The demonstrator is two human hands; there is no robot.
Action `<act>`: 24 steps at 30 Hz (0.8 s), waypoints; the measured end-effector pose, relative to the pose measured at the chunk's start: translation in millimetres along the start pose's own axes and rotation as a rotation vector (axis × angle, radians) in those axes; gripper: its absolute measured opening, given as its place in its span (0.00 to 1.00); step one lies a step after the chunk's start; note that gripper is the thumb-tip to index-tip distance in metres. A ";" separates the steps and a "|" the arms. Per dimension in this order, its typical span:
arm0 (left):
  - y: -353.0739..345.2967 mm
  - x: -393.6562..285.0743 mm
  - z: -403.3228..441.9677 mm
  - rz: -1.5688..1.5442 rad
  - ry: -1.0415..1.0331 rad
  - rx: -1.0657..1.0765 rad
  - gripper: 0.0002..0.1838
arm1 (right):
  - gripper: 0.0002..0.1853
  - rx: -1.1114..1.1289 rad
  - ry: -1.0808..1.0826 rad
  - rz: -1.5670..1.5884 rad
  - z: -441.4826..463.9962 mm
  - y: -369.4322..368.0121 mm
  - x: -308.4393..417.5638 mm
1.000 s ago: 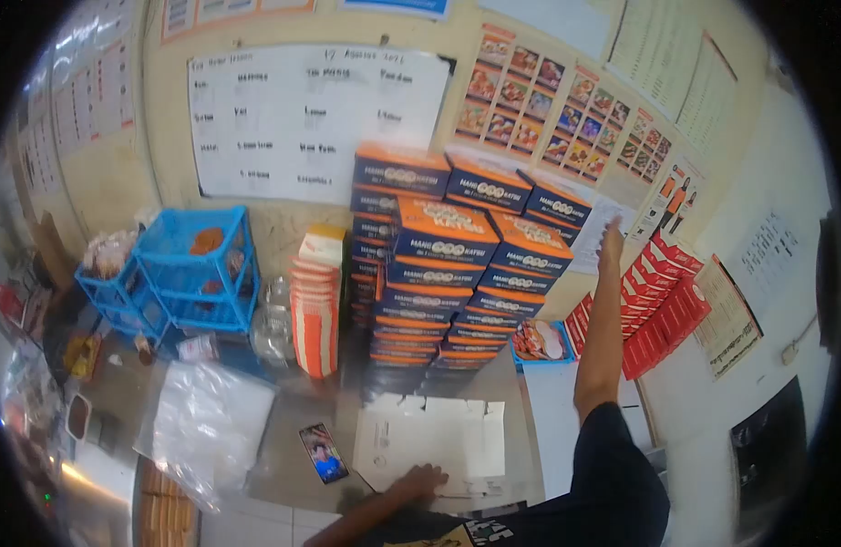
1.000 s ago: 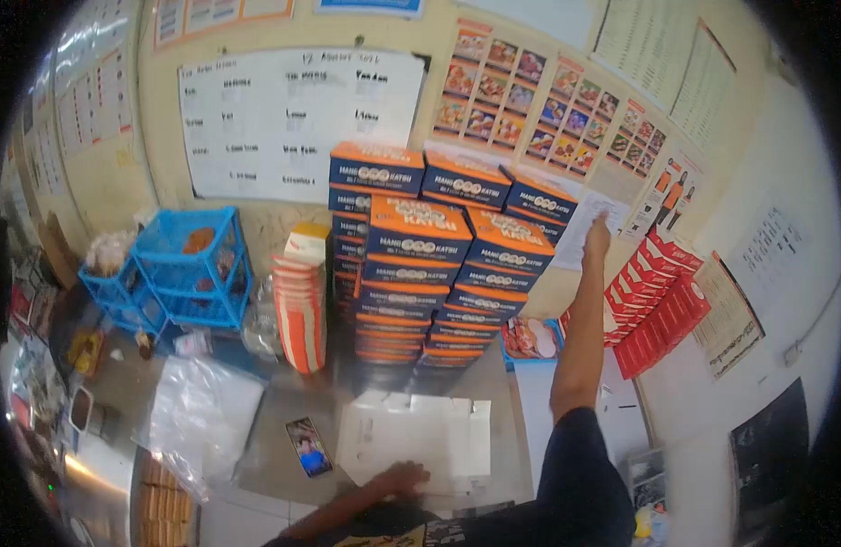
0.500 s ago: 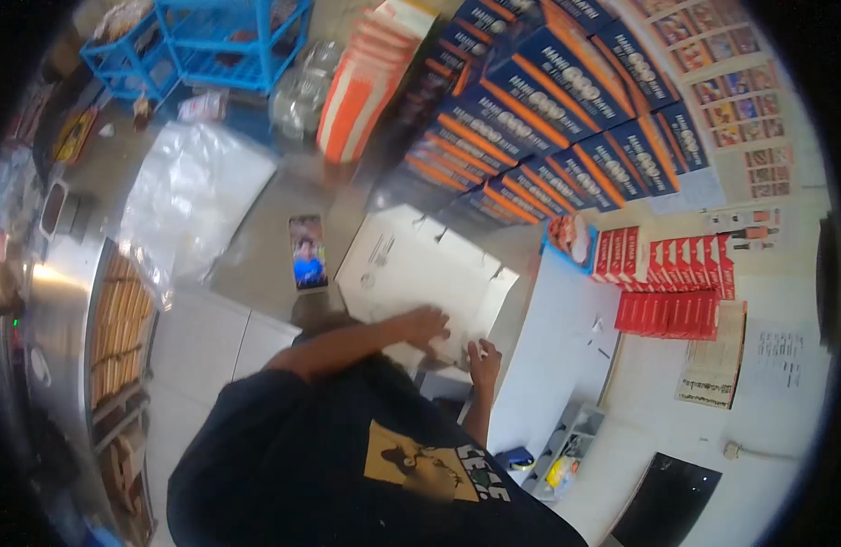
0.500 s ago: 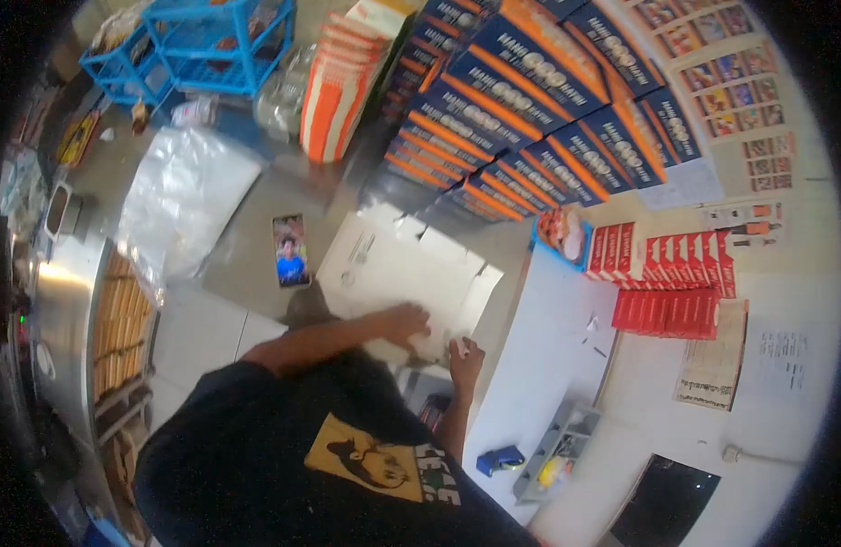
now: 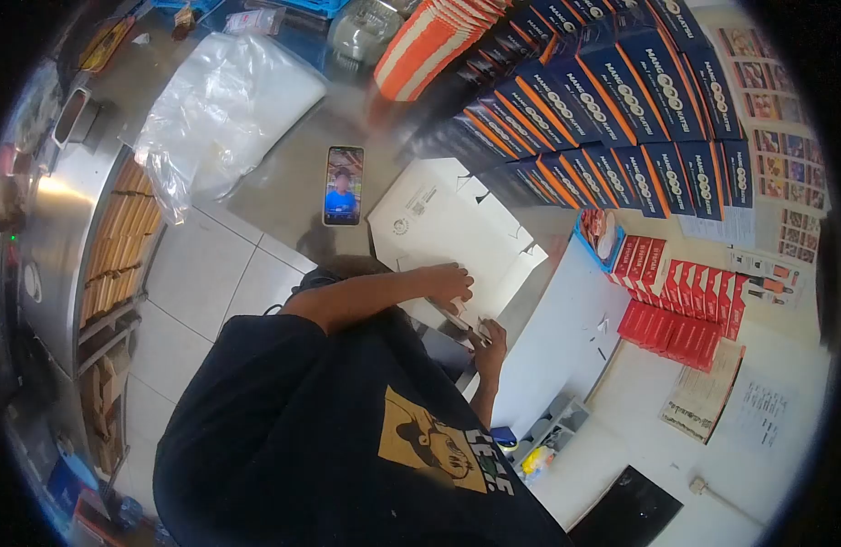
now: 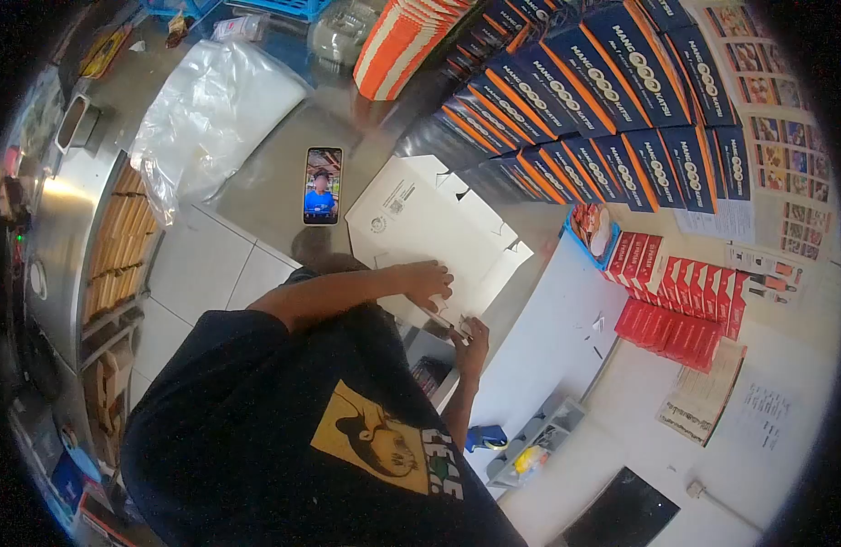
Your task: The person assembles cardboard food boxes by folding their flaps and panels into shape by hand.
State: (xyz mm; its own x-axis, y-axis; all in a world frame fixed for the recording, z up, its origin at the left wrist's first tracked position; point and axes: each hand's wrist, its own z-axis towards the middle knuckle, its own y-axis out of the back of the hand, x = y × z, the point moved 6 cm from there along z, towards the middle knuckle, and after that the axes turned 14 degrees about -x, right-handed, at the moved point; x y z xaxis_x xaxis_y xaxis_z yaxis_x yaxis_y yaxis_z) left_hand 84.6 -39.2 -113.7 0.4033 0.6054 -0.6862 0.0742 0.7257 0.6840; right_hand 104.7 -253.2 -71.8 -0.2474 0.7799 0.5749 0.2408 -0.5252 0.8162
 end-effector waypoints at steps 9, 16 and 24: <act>0.0 -8.8 -0.5 0.089 -0.011 -0.042 0.17 | 0.25 0.043 -0.072 0.040 6.2 9.9 6.1; 4.4 8.5 8.5 0.056 0.187 -0.278 0.16 | 0.22 0.094 -0.019 -0.008 11.7 15.4 3.5; 70.5 8.3 19.1 0.034 0.318 -0.353 0.20 | 0.18 -0.162 -0.137 0.252 26.9 32.5 52.6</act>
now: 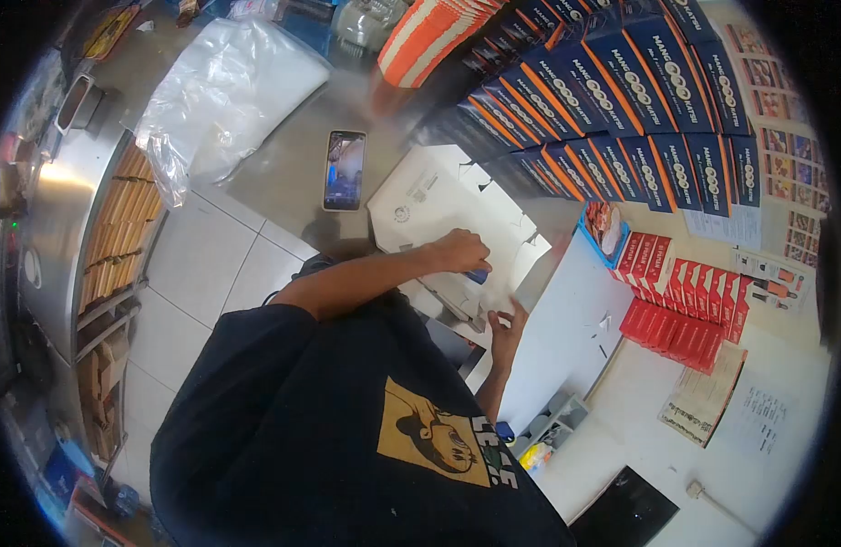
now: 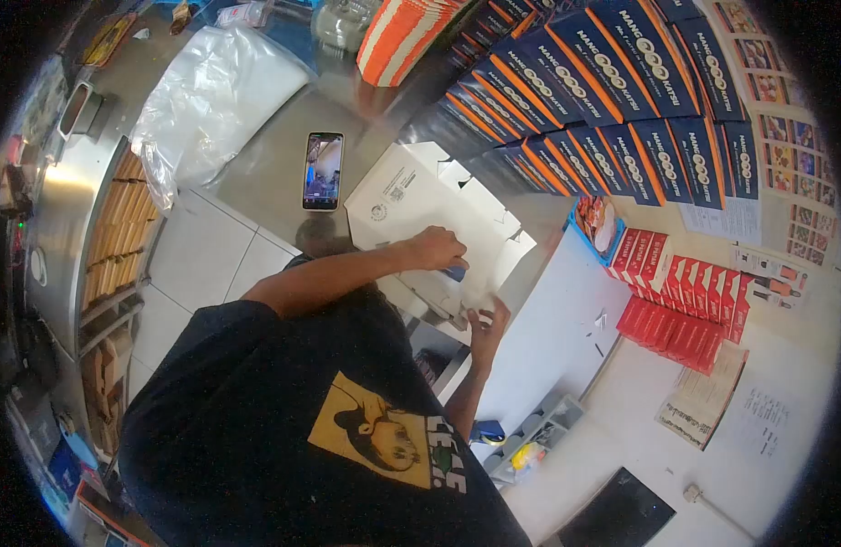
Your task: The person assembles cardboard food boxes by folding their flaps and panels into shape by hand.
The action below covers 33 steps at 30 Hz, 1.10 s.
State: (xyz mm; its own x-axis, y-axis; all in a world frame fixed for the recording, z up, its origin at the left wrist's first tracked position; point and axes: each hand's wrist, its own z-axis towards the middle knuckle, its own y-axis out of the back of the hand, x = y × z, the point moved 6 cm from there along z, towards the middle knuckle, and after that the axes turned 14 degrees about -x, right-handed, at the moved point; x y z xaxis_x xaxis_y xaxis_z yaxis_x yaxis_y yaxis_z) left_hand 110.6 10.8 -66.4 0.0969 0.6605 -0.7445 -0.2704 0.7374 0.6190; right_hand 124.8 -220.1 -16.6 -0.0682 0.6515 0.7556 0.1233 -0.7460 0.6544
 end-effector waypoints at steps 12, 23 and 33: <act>8.6 1.5 -7.0 -0.527 0.062 0.138 0.13 | 0.07 0.157 0.221 0.073 20.4 -21.4 20.6; 34.6 -3.4 -0.6 -0.349 0.194 0.002 0.15 | 0.06 -0.011 0.192 0.291 16.3 -21.3 72.1; 32.0 -40.7 10.2 -0.279 0.097 0.071 0.15 | 0.10 0.033 0.438 0.185 8.1 -38.1 96.1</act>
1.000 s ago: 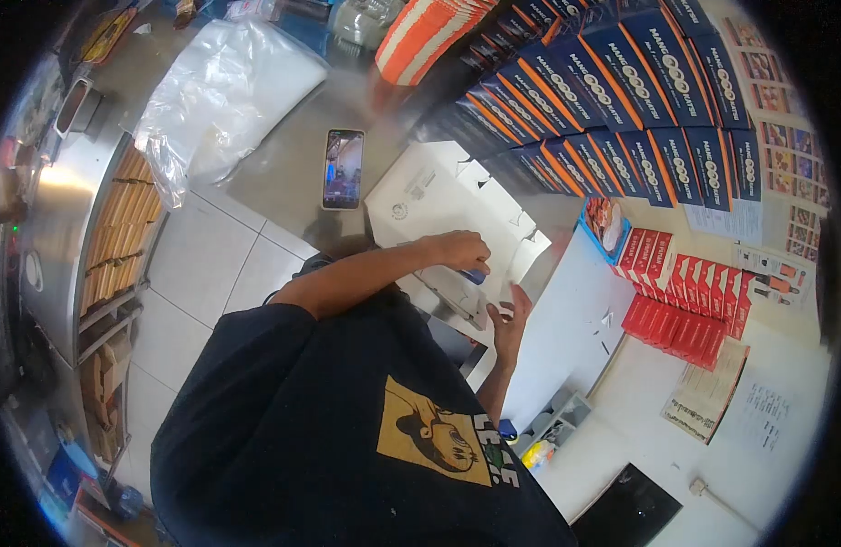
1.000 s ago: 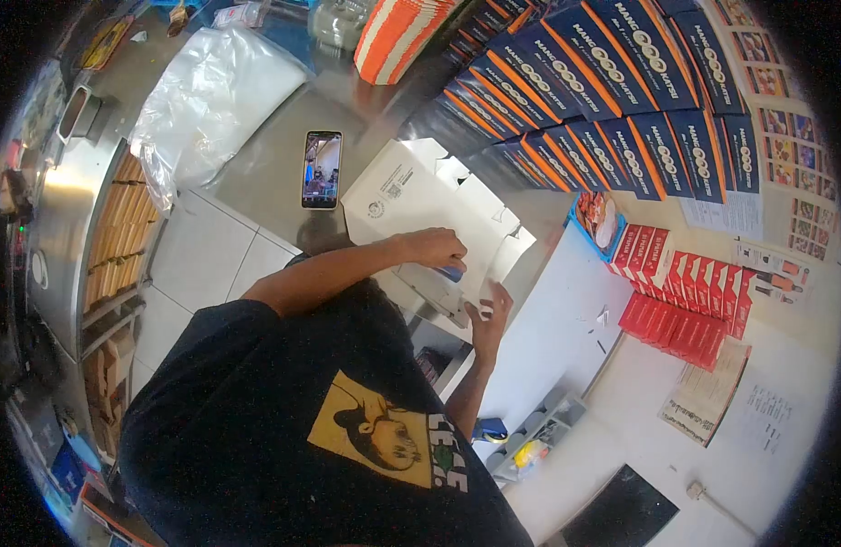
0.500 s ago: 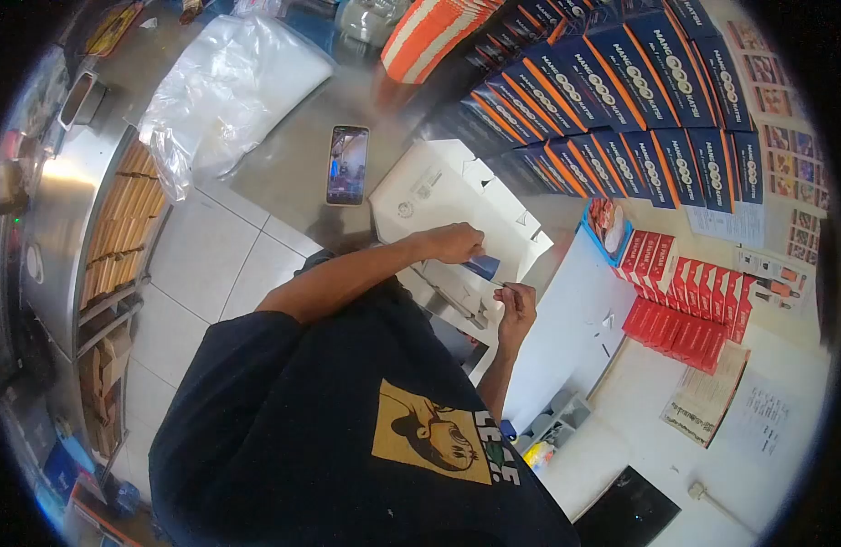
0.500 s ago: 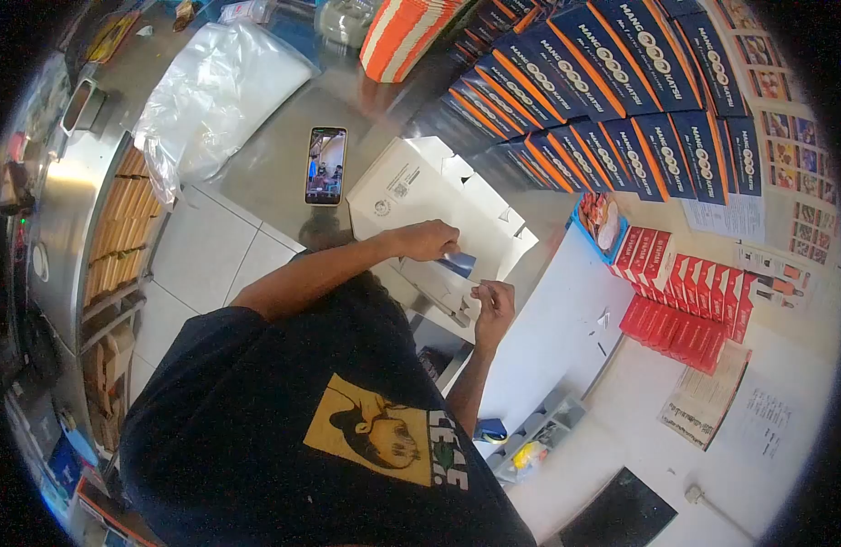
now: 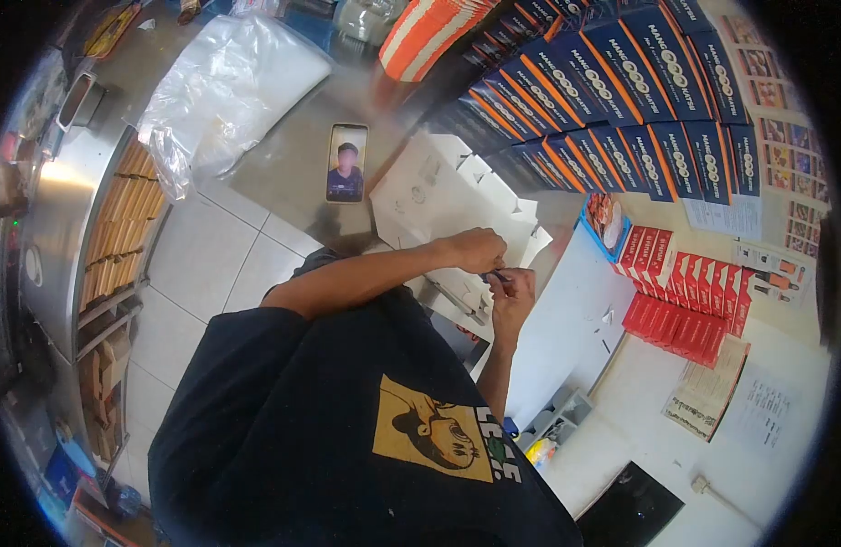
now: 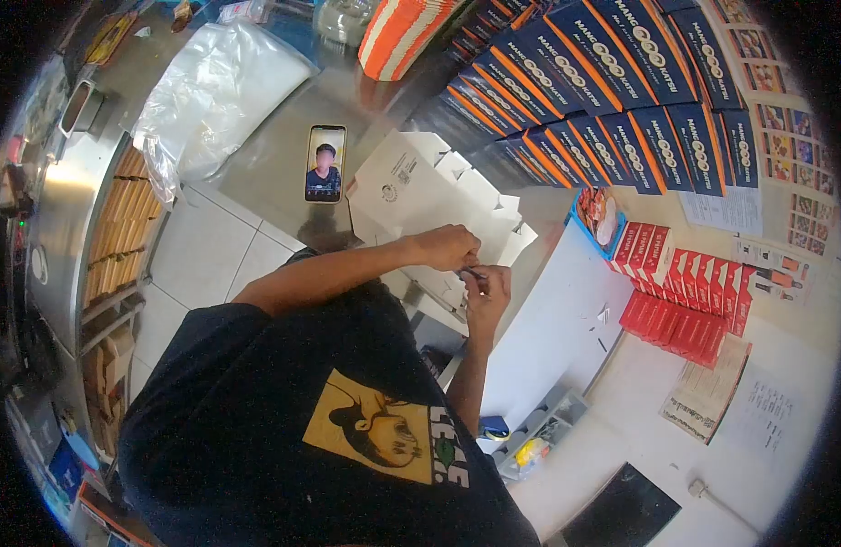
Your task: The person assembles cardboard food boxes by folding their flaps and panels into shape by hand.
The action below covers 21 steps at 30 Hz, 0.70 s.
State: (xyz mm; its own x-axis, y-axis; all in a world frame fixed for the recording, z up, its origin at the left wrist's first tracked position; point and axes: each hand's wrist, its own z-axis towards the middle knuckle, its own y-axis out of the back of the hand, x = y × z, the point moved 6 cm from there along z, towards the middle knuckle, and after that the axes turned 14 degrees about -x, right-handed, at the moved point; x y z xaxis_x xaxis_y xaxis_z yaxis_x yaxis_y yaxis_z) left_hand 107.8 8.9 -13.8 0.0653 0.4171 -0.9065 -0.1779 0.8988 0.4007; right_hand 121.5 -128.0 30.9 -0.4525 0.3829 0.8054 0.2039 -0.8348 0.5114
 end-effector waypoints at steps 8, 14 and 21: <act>53.1 -46.5 -32.9 0.682 -0.293 -0.071 0.12 | 0.14 0.319 -0.225 -0.174 -1.3 0.2 -12.7; 97.2 -35.0 -33.8 0.698 -0.087 0.005 0.09 | 0.18 0.216 -0.146 -0.279 22.2 16.4 17.2; 126.5 -59.7 -39.9 0.287 -0.143 -0.312 0.07 | 0.19 0.317 -0.273 -0.185 39.3 23.8 48.8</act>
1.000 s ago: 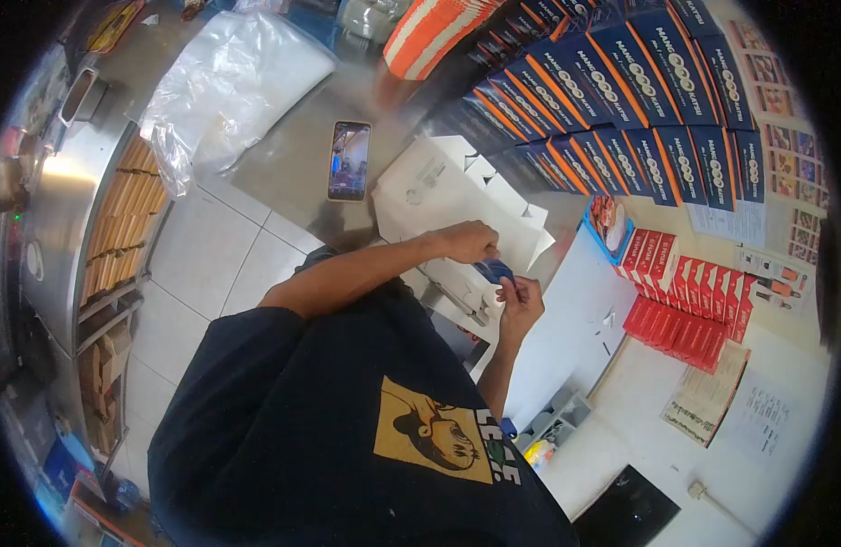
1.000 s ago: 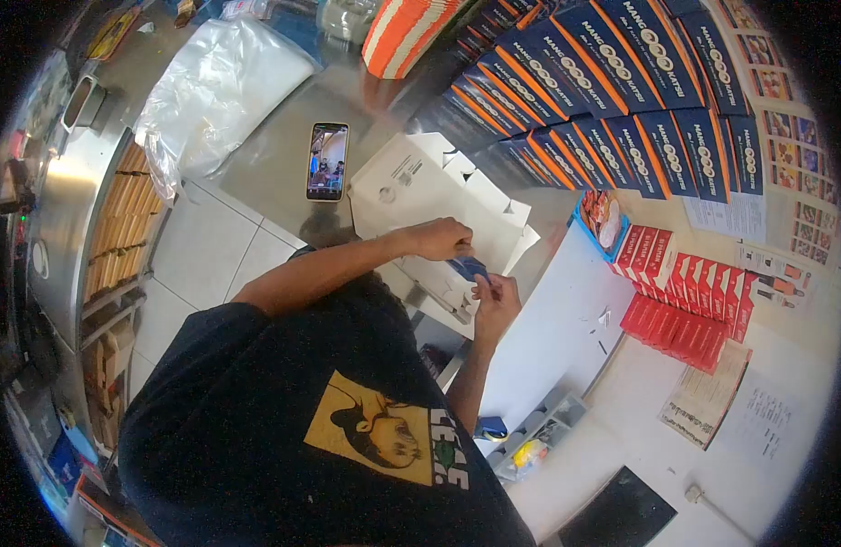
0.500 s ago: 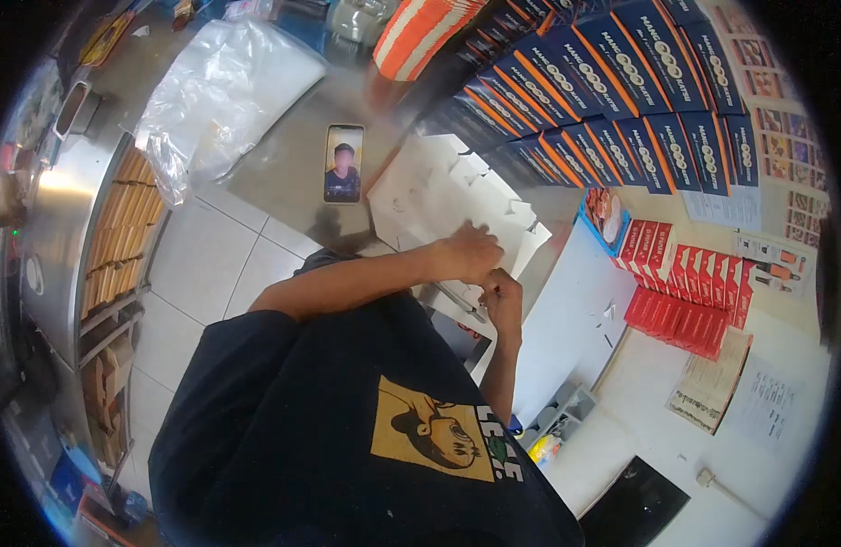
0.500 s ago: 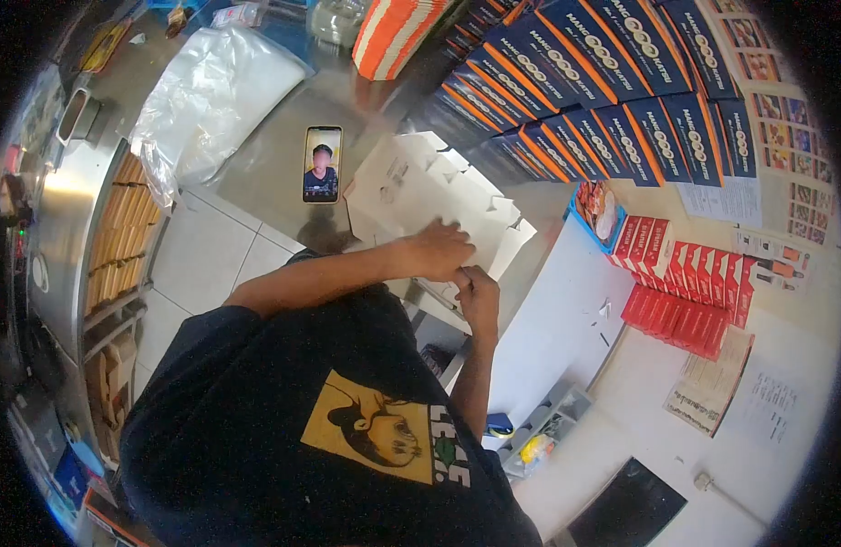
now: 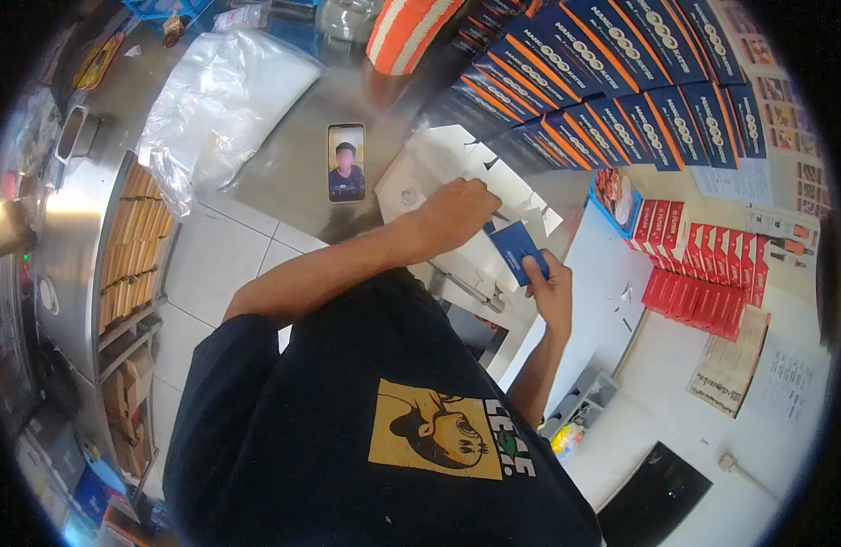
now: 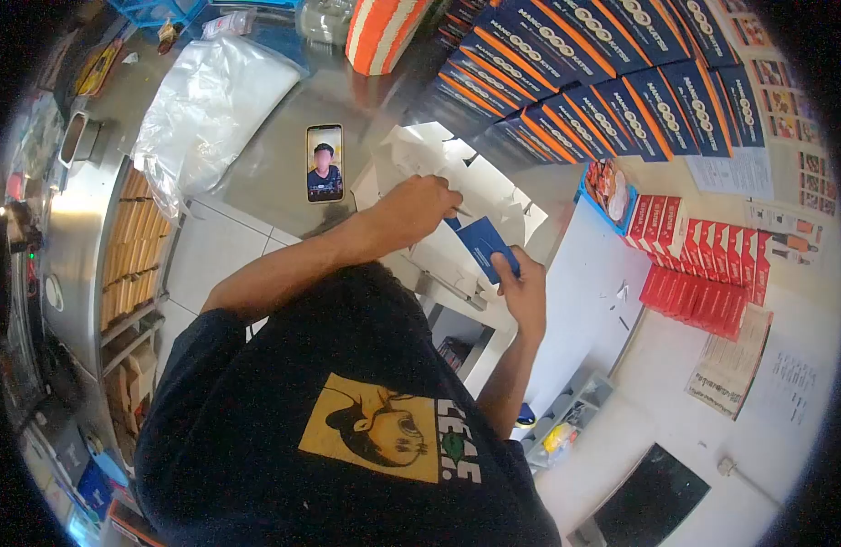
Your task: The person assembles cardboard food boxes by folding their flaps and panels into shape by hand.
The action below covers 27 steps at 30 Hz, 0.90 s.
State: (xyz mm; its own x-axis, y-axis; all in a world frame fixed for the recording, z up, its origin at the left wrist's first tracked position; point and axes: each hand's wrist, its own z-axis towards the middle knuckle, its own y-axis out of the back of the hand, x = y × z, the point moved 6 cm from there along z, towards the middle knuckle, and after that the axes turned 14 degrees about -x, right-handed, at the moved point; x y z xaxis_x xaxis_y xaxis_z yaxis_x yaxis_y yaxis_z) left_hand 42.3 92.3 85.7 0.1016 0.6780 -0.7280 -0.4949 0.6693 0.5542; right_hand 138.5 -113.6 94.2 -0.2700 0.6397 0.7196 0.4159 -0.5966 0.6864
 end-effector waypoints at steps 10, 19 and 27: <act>39.0 -56.6 3.4 0.018 -0.096 0.133 0.15 | 0.16 0.054 -0.053 0.048 -10.0 17.5 38.0; 35.6 -69.7 -0.5 0.078 -0.069 0.124 0.28 | 0.14 0.334 -0.001 0.083 -16.9 5.6 56.3; 18.1 -61.2 -15.1 0.048 -0.184 0.139 0.29 | 0.13 0.190 0.097 0.222 -20.4 -12.6 45.3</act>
State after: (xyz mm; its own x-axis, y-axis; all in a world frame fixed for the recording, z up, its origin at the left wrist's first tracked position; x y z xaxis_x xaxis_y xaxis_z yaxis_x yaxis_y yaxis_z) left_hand 14.1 58.4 134.2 0.2428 0.7457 -0.6205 -0.3809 0.6615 0.6460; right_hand 103.3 -87.0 120.3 -0.2325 0.4490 0.8628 0.6267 -0.6093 0.4859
